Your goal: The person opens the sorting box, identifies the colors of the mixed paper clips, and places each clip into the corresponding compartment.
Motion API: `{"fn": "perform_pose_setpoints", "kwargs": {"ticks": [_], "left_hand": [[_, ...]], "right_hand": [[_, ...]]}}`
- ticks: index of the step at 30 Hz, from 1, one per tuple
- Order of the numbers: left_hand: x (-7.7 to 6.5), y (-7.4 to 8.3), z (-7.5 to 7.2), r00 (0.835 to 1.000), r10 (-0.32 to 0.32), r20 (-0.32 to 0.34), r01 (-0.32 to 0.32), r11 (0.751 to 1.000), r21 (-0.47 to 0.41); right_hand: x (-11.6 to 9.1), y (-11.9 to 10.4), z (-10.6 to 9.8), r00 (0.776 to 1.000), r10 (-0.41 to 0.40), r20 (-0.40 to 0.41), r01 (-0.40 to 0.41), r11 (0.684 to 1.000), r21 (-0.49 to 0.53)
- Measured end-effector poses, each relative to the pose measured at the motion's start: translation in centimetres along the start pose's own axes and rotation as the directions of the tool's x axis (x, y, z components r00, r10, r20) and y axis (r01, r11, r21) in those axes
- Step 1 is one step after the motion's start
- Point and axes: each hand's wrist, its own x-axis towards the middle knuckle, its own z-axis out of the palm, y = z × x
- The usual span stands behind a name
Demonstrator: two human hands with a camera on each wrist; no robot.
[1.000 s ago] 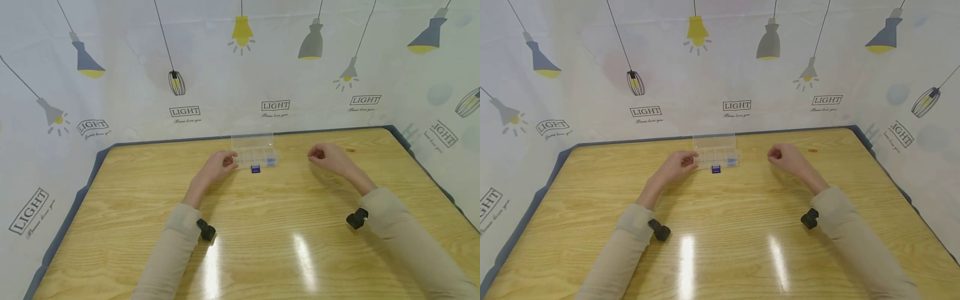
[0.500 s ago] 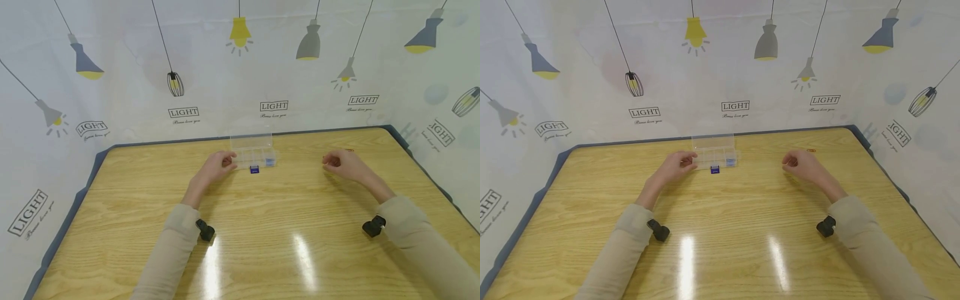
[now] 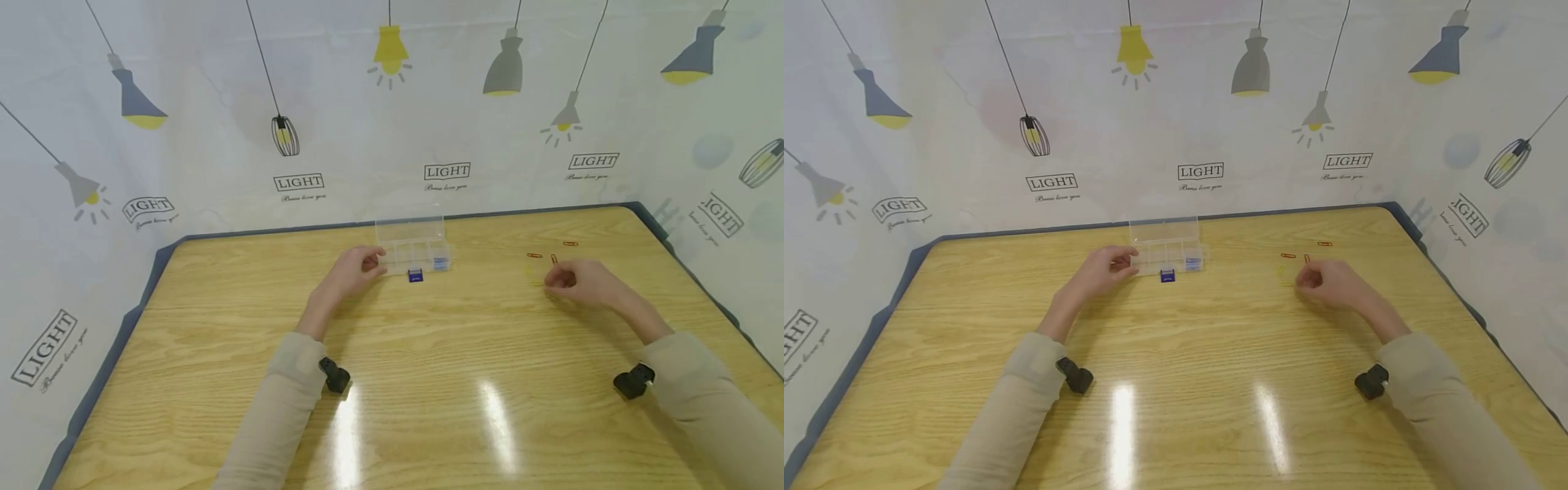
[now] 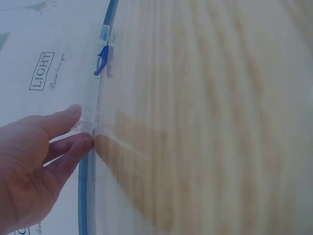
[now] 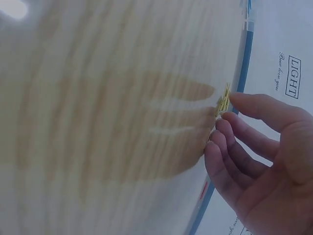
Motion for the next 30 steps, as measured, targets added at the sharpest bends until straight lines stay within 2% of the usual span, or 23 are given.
{"fn": "perform_pose_setpoints", "kwargs": {"ticks": [4,8,22,30], "left_hand": [[0.0,0.0,0.0,1.000,0.000,0.007,0.000,1.000,-0.005],[0.0,0.0,0.0,1.000,-0.004,0.009,0.004,1.000,-0.006],[0.0,0.0,0.1,1.000,-0.008,0.005,0.008,1.000,-0.008],[0.0,0.0,0.0,1.000,-0.011,0.002,0.011,1.000,-0.015]], "right_hand": [[-0.4,0.0,-0.1,0.999,0.024,0.045,-0.024,1.000,-0.002],[-0.5,0.1,-0.1,0.998,0.027,0.057,-0.027,1.000,0.000],[0.0,0.2,0.1,0.999,0.011,0.044,-0.011,1.000,-0.012],[1.1,-0.4,0.5,0.999,-0.022,0.029,0.022,1.000,-0.002]]}}
